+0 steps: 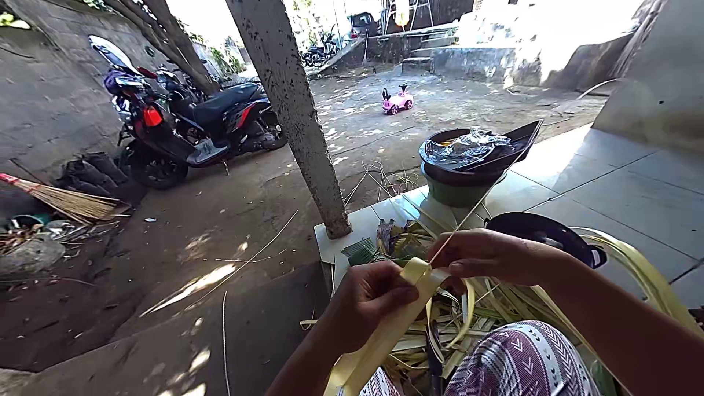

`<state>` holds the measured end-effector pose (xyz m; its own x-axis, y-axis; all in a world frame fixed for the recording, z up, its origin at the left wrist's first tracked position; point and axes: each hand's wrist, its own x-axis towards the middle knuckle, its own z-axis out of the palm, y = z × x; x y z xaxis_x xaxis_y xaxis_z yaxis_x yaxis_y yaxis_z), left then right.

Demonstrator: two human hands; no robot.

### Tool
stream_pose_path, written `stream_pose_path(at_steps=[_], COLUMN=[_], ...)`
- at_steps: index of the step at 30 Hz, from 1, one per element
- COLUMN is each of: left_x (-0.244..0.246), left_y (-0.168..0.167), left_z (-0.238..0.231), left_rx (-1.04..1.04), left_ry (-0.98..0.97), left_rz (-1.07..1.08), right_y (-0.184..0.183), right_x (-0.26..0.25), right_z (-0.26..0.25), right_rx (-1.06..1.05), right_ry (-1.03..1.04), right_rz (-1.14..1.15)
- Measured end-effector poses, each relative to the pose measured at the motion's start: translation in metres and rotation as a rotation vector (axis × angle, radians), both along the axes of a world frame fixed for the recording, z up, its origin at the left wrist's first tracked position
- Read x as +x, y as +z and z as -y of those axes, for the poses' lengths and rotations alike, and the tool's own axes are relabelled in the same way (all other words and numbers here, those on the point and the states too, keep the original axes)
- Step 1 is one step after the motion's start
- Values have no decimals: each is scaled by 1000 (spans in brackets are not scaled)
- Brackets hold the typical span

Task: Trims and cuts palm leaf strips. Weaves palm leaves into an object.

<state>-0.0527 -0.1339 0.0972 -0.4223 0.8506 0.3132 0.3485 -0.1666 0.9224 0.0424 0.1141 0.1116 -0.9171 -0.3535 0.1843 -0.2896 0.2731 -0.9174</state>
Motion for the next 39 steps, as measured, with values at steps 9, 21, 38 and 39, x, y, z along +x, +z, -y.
stream_pose_path(at_steps=[9, 21, 38, 39], left_x=[9, 16, 6, 5], left_y=[-15, -11, -32, -32], left_z=[-24, -53, -54, -52], left_rx=[142, 282, 267, 285], left_ry=[152, 473, 491, 509], left_rz=[305, 360, 793, 801], right_y=[-22, -68, -111, -112], right_x=[28, 1, 34, 36], right_z=[27, 74, 47, 45], right_rx=[302, 24, -3, -32], right_ry=[-677, -561, -238, -219], right_rz=[-793, -536, -285, -229])
